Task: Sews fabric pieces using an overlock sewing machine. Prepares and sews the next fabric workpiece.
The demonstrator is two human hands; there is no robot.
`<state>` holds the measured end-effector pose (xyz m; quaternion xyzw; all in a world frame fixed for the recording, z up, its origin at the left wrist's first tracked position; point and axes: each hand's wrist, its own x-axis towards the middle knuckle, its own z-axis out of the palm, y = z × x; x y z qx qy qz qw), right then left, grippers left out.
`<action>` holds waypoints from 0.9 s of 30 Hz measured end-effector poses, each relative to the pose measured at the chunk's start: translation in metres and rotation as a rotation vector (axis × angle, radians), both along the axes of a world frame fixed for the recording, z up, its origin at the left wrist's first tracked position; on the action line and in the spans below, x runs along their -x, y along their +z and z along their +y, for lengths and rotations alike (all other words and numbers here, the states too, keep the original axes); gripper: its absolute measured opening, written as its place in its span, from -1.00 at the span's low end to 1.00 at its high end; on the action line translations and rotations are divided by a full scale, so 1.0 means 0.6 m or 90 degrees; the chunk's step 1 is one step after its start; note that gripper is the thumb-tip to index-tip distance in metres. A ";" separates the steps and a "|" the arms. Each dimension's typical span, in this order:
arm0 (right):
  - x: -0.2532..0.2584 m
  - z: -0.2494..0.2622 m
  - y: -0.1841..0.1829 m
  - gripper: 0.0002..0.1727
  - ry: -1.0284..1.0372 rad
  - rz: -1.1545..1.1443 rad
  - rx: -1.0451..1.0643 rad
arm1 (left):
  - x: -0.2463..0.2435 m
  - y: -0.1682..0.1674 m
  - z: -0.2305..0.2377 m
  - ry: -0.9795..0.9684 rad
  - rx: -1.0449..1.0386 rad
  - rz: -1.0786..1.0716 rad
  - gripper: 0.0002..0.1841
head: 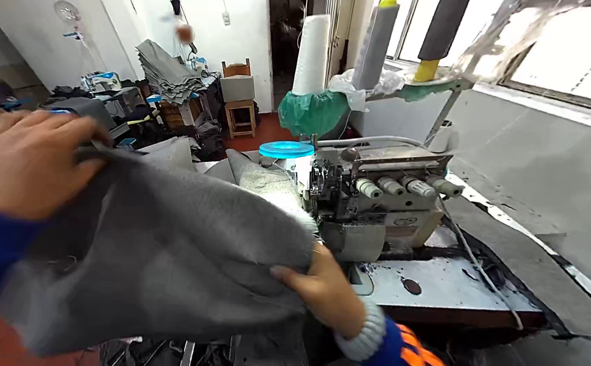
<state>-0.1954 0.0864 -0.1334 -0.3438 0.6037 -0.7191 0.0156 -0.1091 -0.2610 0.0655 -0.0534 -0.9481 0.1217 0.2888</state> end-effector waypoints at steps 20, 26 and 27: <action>-0.001 0.261 -0.021 -0.45 -0.154 0.055 -0.483 | 0.152 -0.372 0.264 -0.241 -0.380 -0.043 -0.19; 0.025 0.102 -0.051 -0.53 -0.189 0.117 -0.369 | 0.070 -0.379 0.321 -0.278 -0.490 0.045 -0.69; 0.025 0.096 -0.058 -0.59 -0.173 0.144 -0.339 | 0.059 -0.379 0.327 -0.326 -0.482 0.053 -0.70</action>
